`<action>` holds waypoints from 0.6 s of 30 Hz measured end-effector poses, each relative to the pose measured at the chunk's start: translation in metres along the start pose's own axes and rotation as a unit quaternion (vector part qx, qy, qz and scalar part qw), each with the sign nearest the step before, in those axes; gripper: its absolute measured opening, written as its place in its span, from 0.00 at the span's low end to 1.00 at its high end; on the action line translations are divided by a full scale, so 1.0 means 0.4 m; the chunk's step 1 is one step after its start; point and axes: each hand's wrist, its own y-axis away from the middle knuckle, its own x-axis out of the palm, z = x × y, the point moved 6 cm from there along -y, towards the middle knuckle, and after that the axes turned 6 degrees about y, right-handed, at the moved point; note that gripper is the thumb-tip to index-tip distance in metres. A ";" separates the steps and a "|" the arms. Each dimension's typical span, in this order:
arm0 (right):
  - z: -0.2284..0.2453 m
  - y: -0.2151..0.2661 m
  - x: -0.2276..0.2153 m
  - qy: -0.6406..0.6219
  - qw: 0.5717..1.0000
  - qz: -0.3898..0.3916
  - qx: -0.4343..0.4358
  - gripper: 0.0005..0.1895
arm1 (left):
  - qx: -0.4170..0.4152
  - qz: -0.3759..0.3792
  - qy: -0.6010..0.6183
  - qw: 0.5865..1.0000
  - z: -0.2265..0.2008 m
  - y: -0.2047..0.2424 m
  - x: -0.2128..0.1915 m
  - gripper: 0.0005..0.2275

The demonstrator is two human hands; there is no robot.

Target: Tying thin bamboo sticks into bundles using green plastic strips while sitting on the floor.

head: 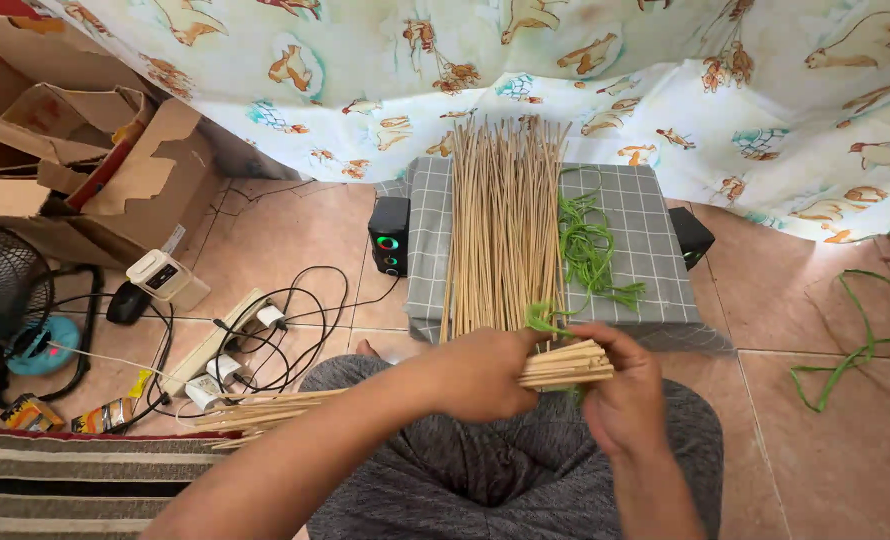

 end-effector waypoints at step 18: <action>0.094 0.081 0.108 0.430 0.900 0.028 0.070 0.16 | -0.043 -0.098 -0.170 0.980 -0.009 -0.031 -0.072 0.09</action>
